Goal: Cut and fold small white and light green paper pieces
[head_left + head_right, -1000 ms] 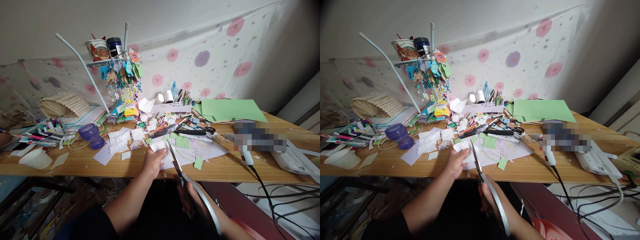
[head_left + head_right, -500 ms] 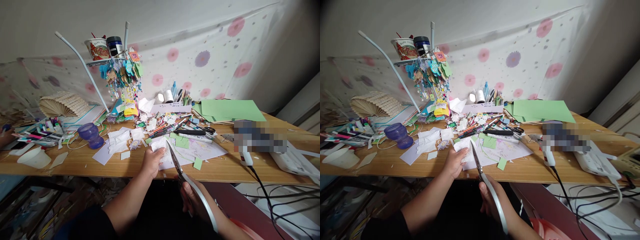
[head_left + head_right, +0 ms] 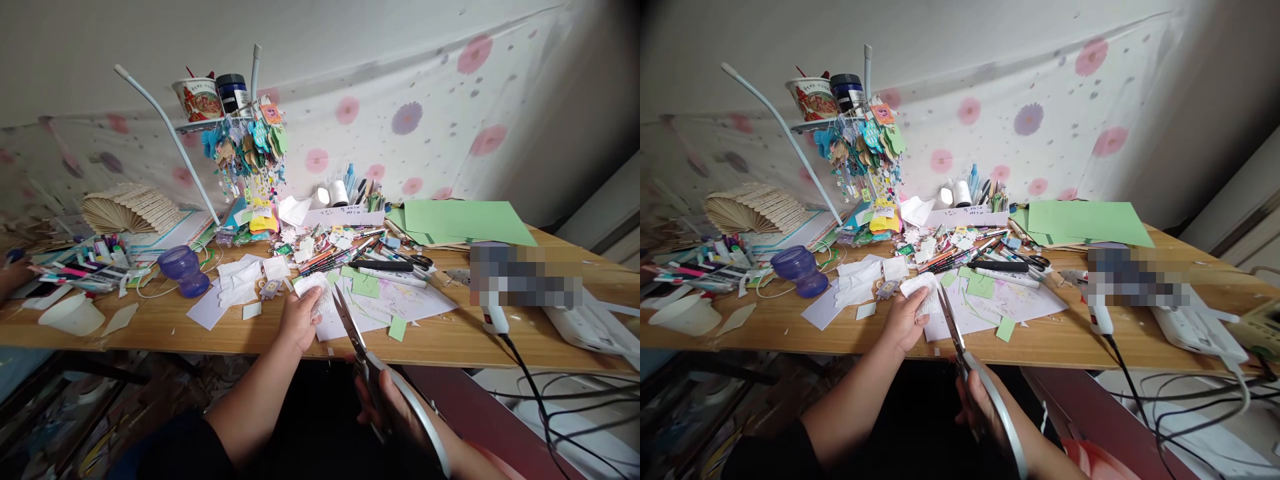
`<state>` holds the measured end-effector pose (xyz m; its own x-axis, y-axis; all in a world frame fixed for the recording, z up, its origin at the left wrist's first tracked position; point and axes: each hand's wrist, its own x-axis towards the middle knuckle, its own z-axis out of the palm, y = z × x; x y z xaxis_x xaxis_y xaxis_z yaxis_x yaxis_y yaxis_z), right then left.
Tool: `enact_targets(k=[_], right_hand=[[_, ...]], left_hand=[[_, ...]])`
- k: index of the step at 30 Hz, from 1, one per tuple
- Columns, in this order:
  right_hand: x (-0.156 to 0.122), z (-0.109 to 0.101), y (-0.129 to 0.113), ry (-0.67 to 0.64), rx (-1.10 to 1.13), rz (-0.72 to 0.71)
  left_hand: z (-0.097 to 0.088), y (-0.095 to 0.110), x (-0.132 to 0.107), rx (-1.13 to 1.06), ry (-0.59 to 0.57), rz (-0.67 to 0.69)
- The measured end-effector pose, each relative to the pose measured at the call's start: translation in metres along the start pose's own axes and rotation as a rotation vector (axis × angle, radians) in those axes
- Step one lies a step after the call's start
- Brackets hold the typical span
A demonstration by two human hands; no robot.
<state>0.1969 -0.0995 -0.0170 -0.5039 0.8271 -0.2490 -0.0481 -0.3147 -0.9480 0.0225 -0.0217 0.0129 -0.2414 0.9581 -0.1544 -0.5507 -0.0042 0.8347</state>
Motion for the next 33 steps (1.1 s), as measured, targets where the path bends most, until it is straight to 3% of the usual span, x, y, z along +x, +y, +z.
enact_targets(k=[8, 14, 22, 27, 33], right_hand=[[0.005, 0.002, -0.006, -0.071, 0.044, -0.025], [0.006, 0.004, -0.007, -0.008, 0.063, -0.061], [0.011, 0.004, 0.0, 0.028, 0.065, -0.1], [0.013, 0.005, -0.004, 0.086, -0.056, -0.123], [0.015, -0.007, -0.013, 0.17, -0.079, -0.188]], left_hand=[[-0.007, -0.008, -0.004, 0.053, -0.105, -0.062], [-0.006, -0.014, -0.009, 0.156, -0.178, -0.118], [-0.002, -0.017, -0.011, 0.212, -0.172, -0.084], [0.0, -0.017, -0.011, 0.198, -0.156, -0.093], [-0.016, -0.007, 0.001, 0.204, -0.043, 0.017]])
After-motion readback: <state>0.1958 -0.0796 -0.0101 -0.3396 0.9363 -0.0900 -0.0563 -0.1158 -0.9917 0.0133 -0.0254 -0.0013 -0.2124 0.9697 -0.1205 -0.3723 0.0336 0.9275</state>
